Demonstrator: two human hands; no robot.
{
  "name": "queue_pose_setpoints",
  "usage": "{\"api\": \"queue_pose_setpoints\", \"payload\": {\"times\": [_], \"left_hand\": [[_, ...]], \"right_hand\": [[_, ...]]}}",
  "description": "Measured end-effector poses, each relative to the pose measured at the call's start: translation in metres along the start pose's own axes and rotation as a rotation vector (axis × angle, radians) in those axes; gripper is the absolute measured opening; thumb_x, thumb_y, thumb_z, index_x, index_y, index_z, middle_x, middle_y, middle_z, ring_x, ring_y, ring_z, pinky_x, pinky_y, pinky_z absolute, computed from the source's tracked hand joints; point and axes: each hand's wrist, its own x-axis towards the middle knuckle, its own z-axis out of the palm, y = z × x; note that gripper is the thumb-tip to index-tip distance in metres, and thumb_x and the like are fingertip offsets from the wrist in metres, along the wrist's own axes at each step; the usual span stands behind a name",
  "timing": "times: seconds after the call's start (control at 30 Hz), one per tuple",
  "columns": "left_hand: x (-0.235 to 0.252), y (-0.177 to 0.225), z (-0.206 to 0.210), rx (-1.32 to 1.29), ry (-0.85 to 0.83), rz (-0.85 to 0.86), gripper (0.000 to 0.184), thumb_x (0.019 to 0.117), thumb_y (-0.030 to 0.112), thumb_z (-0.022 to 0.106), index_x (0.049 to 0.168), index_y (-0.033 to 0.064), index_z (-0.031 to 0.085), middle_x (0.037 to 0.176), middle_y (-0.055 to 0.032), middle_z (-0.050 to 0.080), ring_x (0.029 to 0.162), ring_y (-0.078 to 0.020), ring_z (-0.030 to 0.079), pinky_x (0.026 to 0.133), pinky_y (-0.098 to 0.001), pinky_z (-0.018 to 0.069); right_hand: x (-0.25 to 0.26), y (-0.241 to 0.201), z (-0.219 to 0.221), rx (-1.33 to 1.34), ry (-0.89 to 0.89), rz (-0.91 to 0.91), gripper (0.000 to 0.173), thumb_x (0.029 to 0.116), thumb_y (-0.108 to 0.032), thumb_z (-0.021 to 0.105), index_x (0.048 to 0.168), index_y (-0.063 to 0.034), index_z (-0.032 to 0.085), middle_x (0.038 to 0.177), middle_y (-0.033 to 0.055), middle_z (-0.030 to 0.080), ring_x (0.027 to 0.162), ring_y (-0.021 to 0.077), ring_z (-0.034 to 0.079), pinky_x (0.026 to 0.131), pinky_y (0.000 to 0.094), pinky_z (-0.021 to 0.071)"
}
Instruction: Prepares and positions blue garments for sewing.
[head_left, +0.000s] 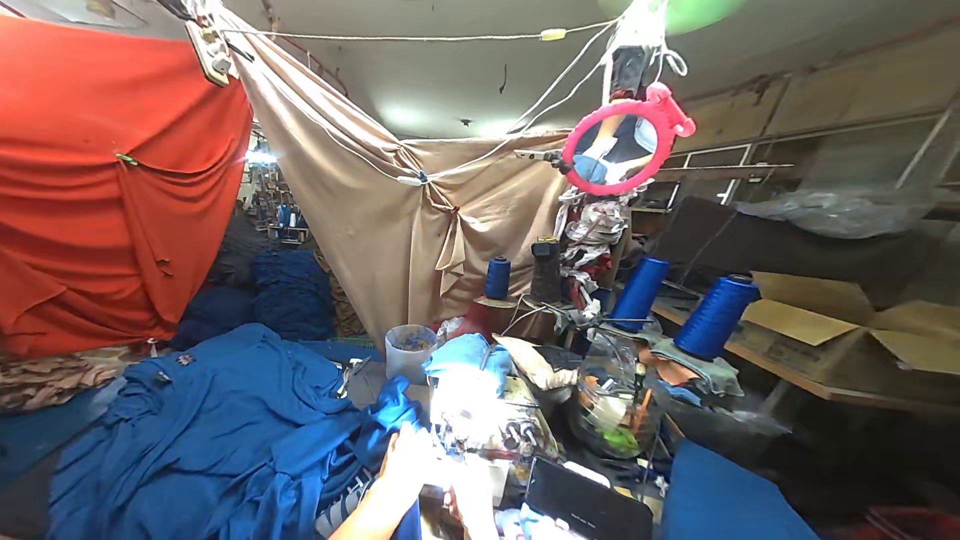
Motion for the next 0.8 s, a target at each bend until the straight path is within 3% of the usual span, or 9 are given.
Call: {"api": "queue_pose_setpoints", "payload": {"times": [0.07, 0.13, 0.2, 0.3, 0.37, 0.47, 0.6, 0.7, 0.8], "left_hand": [[0.0, 0.001, 0.0, 0.022, -0.018, -0.007, 0.035, 0.1026, 0.0, 0.047, 0.135, -0.0033, 0.059, 0.141, -0.024, 0.057, 0.139, -0.0468, 0.046, 0.111, -0.0579, 0.0413], [-0.007, 0.001, -0.003, 0.043, -0.058, 0.002, 0.04, 0.1007, -0.005, 0.046, 0.139, -0.0037, 0.056, 0.148, -0.0247, 0.052, 0.141, -0.0467, 0.043, 0.114, -0.0588, 0.0383], [-0.019, 0.001, -0.002, 0.02, -0.042, 0.005, 0.042, 0.1, -0.007, 0.044, 0.14, -0.0026, 0.056, 0.148, -0.0239, 0.052, 0.141, -0.0458, 0.044, 0.114, -0.0585, 0.0379], [-0.045, -0.001, -0.004, -0.067, -0.001, 0.008, 0.041, 0.1014, -0.002, 0.043, 0.138, 0.0013, 0.061, 0.14, -0.0212, 0.06, 0.136, -0.0418, 0.051, 0.113, -0.0533, 0.0414], [-0.066, -0.004, -0.006, -0.132, 0.016, 0.004, 0.035, 0.1011, 0.002, 0.045, 0.13, 0.0002, 0.066, 0.13, -0.0205, 0.066, 0.129, -0.0405, 0.056, 0.108, -0.0514, 0.0459], [-0.097, -0.002, -0.008, -0.176, -0.008, 0.07, 0.027, 0.0967, 0.001, 0.054, 0.117, -0.0057, 0.07, 0.117, -0.0243, 0.07, 0.12, -0.0427, 0.062, 0.104, -0.0531, 0.0476], [-0.11, 0.002, -0.002, -0.272, 0.0, 0.105, 0.024, 0.0955, 0.001, 0.059, 0.114, -0.0072, 0.071, 0.114, -0.0263, 0.069, 0.111, -0.0405, 0.068, 0.099, -0.0529, 0.0528], [-0.098, -0.001, 0.008, -0.334, 0.099, 0.127, 0.024, 0.0967, 0.006, 0.06, 0.113, -0.0072, 0.071, 0.114, -0.0263, 0.069, 0.11, -0.0394, 0.068, 0.098, -0.0503, 0.053], [-0.082, -0.001, 0.019, -0.357, 0.221, 0.181, 0.023, 0.0982, 0.011, 0.06, 0.108, -0.0068, 0.072, 0.108, -0.0245, 0.071, 0.106, -0.0378, 0.07, 0.095, -0.05, 0.0551]], "right_hand": [[-0.003, 0.003, -0.001, -0.124, 0.047, -0.104, 0.018, 0.1005, -0.008, 0.062, 0.096, 0.0092, 0.066, 0.07, 0.0094, 0.063, 0.058, 0.0128, 0.059, 0.057, 0.0279, 0.0514], [-0.008, 0.006, -0.001, -0.28, 0.152, -0.33, 0.019, 0.091, -0.006, 0.069, 0.1, 0.0112, 0.069, 0.093, 0.0217, 0.068, 0.087, 0.029, 0.066, 0.083, 0.0442, 0.055], [-0.012, 0.006, 0.003, -0.386, 0.244, -0.541, 0.022, 0.0876, -0.01, 0.071, 0.102, 0.0071, 0.072, 0.099, 0.0234, 0.071, 0.093, 0.0366, 0.07, 0.086, 0.051, 0.0559], [-0.018, 0.017, 0.007, -0.375, 0.2, -0.835, 0.022, 0.0844, -0.003, 0.068, 0.103, 0.0043, 0.076, 0.103, 0.019, 0.075, 0.095, 0.0327, 0.073, 0.089, 0.0466, 0.0581], [-0.025, 0.024, 0.005, -0.35, 0.087, -0.956, 0.023, 0.085, -0.001, 0.065, 0.104, 0.0002, 0.078, 0.107, 0.0146, 0.076, 0.104, 0.0298, 0.073, 0.098, 0.0464, 0.0559], [-0.038, 0.03, 0.002, -0.431, 0.032, -1.036, 0.026, 0.0866, -0.003, 0.065, 0.107, -0.0068, 0.08, 0.11, 0.0091, 0.077, 0.105, 0.0283, 0.072, 0.097, 0.0483, 0.055], [-0.036, 0.036, -0.008, -0.508, 0.054, -1.16, 0.019, 0.0905, -0.009, 0.066, 0.101, -0.0126, 0.082, 0.102, 0.0026, 0.078, 0.094, 0.022, 0.073, 0.087, 0.0427, 0.057], [-0.03, 0.039, -0.021, -0.597, 0.057, -1.129, 0.017, 0.0924, -0.012, 0.066, 0.098, -0.012, 0.082, 0.1, 0.0049, 0.078, 0.098, 0.0249, 0.073, 0.092, 0.0451, 0.0569], [-0.018, 0.036, -0.031, -0.664, 0.131, -1.114, 0.018, 0.094, -0.019, 0.066, 0.096, -0.0112, 0.082, 0.097, 0.0082, 0.078, 0.095, 0.0276, 0.074, 0.089, 0.0482, 0.0588]]}}
